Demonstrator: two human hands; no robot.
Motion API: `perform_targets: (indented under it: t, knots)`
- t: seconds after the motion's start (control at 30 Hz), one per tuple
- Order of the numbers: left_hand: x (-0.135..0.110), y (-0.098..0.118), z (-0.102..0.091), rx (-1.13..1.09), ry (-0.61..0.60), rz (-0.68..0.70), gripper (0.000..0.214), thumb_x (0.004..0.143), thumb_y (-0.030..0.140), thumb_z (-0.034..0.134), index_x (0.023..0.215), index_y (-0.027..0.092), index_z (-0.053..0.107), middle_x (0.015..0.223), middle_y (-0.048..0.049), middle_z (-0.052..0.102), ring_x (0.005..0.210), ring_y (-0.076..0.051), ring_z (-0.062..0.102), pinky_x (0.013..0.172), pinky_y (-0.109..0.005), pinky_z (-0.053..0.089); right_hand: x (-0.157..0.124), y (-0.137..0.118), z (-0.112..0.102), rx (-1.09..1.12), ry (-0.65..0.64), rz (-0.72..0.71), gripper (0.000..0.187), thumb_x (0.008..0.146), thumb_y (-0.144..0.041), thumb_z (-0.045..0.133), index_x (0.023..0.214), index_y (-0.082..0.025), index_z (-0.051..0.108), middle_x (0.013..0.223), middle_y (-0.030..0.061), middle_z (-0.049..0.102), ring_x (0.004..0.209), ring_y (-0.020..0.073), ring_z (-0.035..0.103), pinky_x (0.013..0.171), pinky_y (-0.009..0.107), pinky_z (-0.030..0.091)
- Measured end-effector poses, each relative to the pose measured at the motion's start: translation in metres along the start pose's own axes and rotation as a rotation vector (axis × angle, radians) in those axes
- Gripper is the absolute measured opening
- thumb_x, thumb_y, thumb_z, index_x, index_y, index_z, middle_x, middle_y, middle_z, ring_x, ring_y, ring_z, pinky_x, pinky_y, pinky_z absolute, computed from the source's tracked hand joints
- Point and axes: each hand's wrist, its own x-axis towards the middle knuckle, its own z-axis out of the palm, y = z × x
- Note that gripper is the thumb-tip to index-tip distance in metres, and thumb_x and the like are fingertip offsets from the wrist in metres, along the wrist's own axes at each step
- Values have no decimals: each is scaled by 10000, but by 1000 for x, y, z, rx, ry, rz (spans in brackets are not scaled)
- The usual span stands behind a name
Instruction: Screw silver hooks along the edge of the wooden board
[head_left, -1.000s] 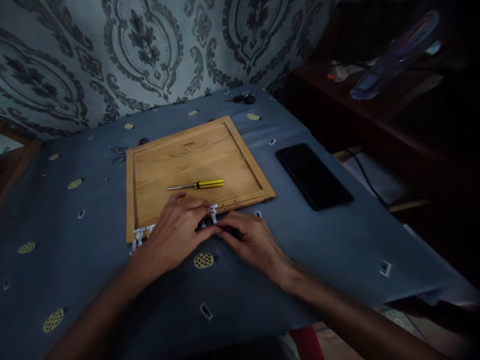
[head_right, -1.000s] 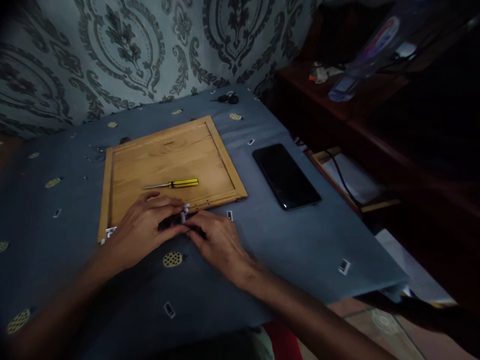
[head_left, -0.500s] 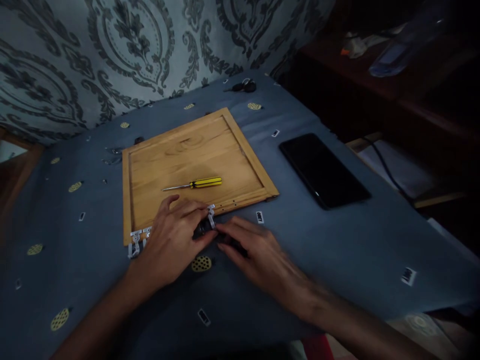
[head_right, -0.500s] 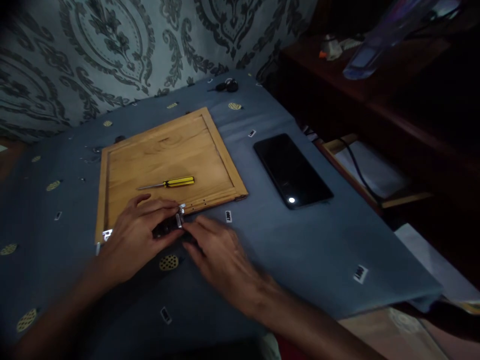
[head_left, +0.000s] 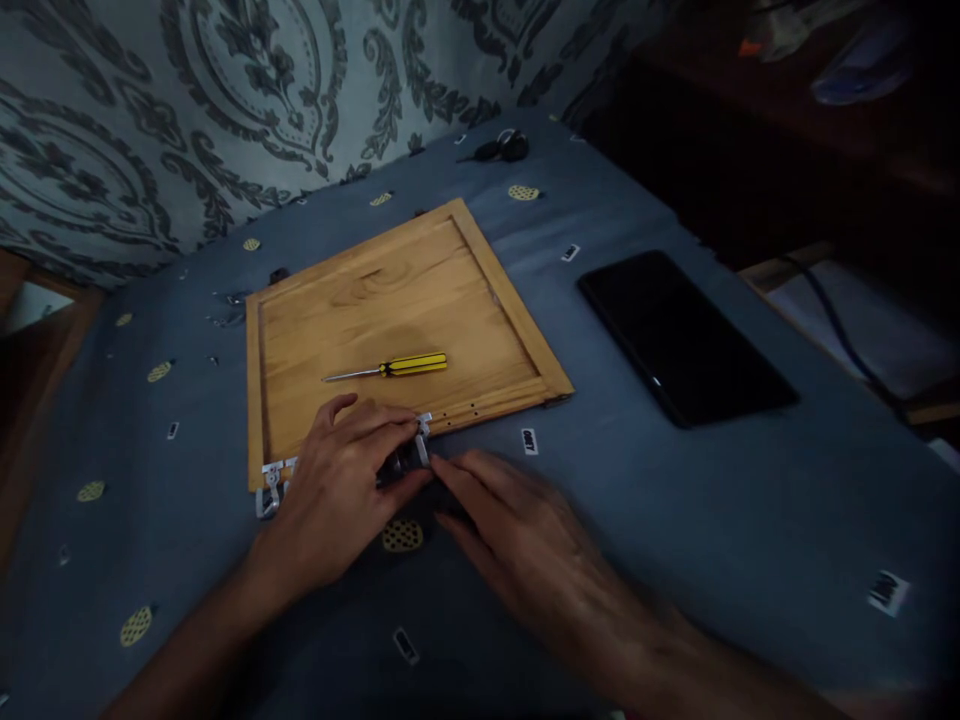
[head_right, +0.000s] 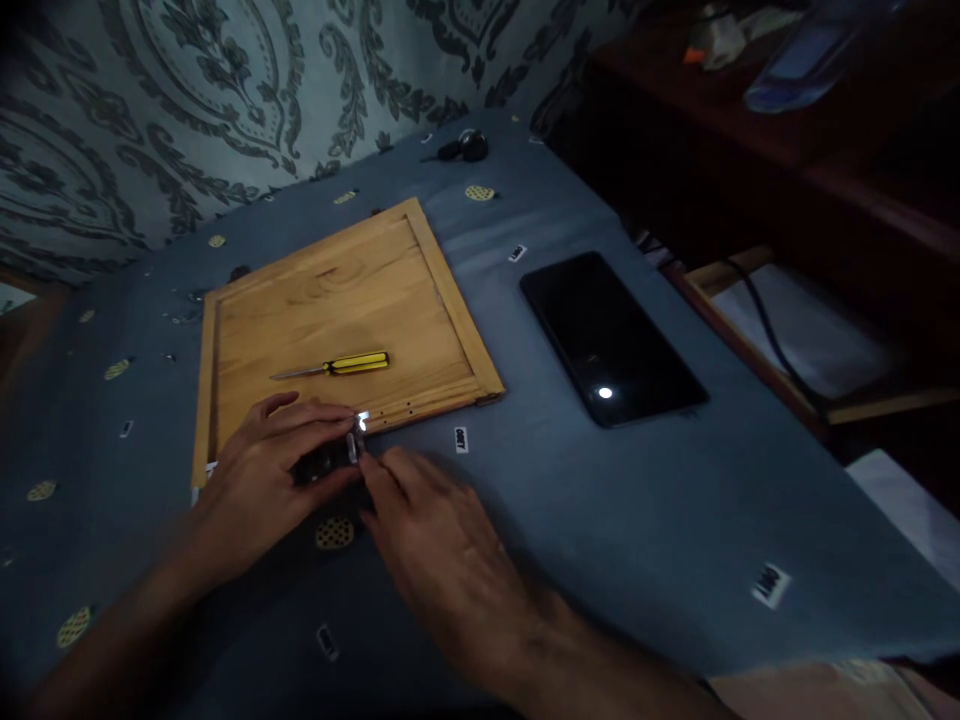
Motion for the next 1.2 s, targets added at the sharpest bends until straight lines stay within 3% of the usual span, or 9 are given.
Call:
perform_targets:
  t: [0.3, 0.43, 0.53, 0.73, 1.2]
  knots:
    - [-1, 2, 1, 1, -3, -41, 235, 838, 247, 761, 1061, 255, 685, 1154, -29, 756, 1080, -255, 698, 1118, -552, 391, -1, 0, -1, -25, 39, -24, 284, 889, -89, 623, 1171, -118, 626, 940, 81, 718, 792, 214, 724, 646, 356, 648]
    - [0, 5, 0, -21, 1, -118, 269, 809, 218, 768, 1043, 252, 640, 1071, -17, 755, 1040, -260, 685, 1051, -518, 456, -1, -1, 1, -34, 47, -21, 251, 915, -99, 588, 1159, -141, 626, 948, 81, 722, 793, 205, 723, 642, 342, 640]
    - [1, 7, -1, -44, -17, -211, 404, 788, 217, 784, 1140, 236, 588, 1116, -31, 746, 1131, -284, 640, 990, -481, 499, -1, -1, 1, -38, 46, -26, 286, 880, -85, 630, 1164, -128, 621, 953, 83, 724, 791, 217, 727, 624, 349, 641]
    - [1, 9, -1, -128, -11, -271, 665, 766, 208, 816, 1321, 270, 455, 1131, -25, 758, 1227, -296, 619, 1018, -489, 476, -1, 0, 1, -23, 58, -19, 291, 848, -86, 665, 1132, -131, 619, 941, 79, 717, 784, 235, 734, 614, 380, 651]
    - [-3, 9, 5, -151, 23, -303, 715, 787, 231, 800, 1380, 289, 406, 1166, -38, 752, 1202, -310, 645, 1004, -521, 492, -2, 1, 3, -20, 57, -9, 250, 931, -116, 551, 1169, -135, 625, 965, 97, 726, 790, 211, 726, 653, 367, 654]
